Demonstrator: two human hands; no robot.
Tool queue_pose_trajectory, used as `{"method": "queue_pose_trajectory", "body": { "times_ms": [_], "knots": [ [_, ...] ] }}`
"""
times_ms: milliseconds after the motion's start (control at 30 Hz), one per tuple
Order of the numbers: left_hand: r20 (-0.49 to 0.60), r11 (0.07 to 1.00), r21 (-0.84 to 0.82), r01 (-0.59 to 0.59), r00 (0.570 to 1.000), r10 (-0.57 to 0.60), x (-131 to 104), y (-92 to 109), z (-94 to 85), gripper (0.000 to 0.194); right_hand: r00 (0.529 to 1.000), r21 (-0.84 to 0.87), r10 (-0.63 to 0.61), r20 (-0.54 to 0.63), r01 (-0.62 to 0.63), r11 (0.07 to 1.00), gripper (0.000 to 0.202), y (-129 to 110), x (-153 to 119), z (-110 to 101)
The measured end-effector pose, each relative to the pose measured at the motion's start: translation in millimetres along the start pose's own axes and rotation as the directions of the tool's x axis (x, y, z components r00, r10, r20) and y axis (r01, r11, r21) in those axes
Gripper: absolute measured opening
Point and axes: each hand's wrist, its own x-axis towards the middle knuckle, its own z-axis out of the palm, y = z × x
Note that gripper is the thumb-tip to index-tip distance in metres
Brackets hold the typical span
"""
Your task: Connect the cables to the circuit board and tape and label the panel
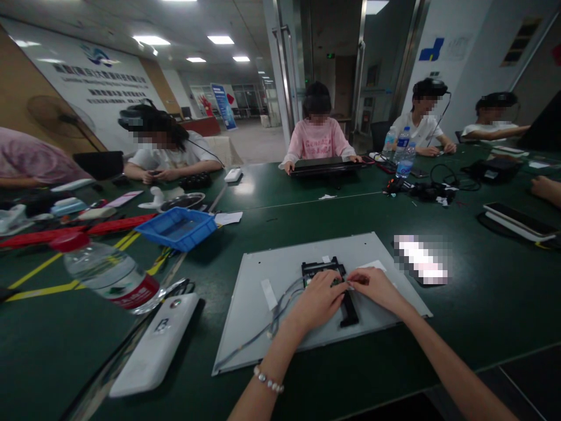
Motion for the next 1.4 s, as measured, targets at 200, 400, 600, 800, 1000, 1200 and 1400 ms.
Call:
{"method": "queue_pose_trajectory", "body": {
  "times_ms": [200, 400, 600, 800, 1000, 1200, 1400],
  "knots": [
    [0.007, 1.0, -0.004, 0.006, 1.0, -0.006, 1, 0, 0.2, 0.027, 0.999, -0.12, -0.039, -0.027, 0.035, 0.992, 0.017, -5, -5, 0],
    [-0.039, 0.999, -0.021, 0.027, 0.999, -0.028, 0, 0, 1.9, 0.028, 0.996, -0.129, -0.086, -0.01, 0.084, 0.988, 0.021, -8, -9, -4],
    [-0.127, 0.982, -0.003, 0.191, 0.974, -0.189, 16, -28, -3.9, 0.028, 0.992, -0.218, -0.124, 0.018, 0.125, 0.968, 0.021, -16, -13, -5],
    [-0.003, 0.953, 0.176, 0.247, 0.968, -0.251, 41, -57, 0.8, 0.021, 0.985, -0.277, -0.164, 0.056, 0.173, 0.945, 0.019, -17, -14, -6],
    [0.014, 0.939, 0.245, 0.241, 0.968, -0.252, 51, -67, 8.7, 0.024, 0.977, -0.335, -0.19, 0.096, 0.212, 0.918, 0.021, -14, -12, -7],
    [-0.017, 0.91, 0.342, 0.236, 0.969, -0.245, 63, -82, -2.2, 0.024, 0.969, -0.508, -0.238, -0.069, 0.171, 0.844, 0.025, -5, -14, -21],
    [0.009, 0.885, 0.42, 0.203, 0.974, -0.228, 65, -101, -1.2, 0.019, 0.98, -0.581, -0.2, -0.014, 0.155, 0.799, 0.024, 0, -18, -29]
  ]
}}
